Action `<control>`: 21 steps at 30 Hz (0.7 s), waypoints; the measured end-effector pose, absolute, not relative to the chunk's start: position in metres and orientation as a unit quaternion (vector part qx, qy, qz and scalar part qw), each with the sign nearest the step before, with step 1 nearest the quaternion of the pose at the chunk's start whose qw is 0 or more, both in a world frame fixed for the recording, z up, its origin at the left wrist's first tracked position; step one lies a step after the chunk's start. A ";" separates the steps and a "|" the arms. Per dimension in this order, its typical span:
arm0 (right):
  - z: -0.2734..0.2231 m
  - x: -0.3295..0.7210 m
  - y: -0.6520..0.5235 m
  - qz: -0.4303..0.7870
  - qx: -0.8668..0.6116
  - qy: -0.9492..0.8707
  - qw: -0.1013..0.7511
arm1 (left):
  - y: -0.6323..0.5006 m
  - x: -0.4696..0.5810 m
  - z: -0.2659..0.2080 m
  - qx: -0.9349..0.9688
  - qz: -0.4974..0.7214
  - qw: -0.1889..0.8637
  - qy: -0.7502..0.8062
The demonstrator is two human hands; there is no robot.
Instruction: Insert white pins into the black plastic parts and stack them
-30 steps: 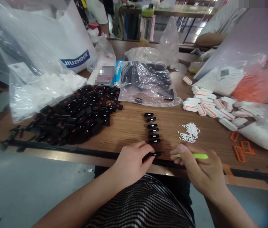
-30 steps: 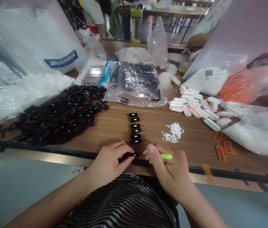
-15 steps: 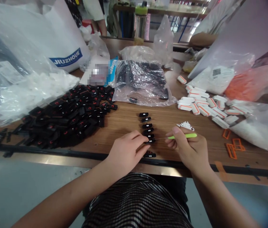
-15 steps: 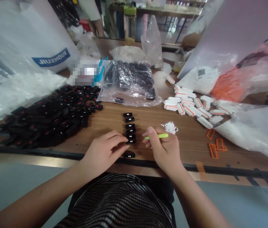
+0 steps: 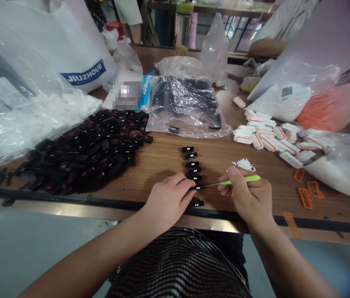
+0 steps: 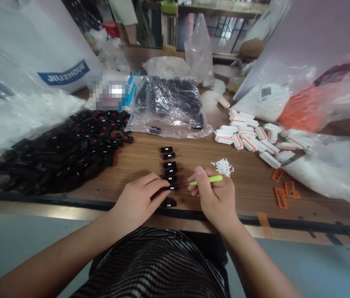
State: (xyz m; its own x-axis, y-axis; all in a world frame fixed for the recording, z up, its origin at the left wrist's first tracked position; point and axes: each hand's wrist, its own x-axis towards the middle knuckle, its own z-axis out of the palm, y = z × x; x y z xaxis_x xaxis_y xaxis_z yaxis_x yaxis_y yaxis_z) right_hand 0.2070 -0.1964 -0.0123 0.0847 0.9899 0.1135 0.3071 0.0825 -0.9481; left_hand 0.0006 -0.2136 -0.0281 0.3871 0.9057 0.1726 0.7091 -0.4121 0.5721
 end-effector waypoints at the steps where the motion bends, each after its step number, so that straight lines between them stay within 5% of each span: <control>1: -0.012 0.206 -0.197 0.365 -0.570 -0.570 0.466 | -0.214 0.001 -0.028 0.805 0.236 0.209 0.502; 21: -0.015 0.206 -0.197 0.332 -0.566 -0.602 0.455 | -0.213 0.002 -0.032 0.801 0.250 0.214 0.501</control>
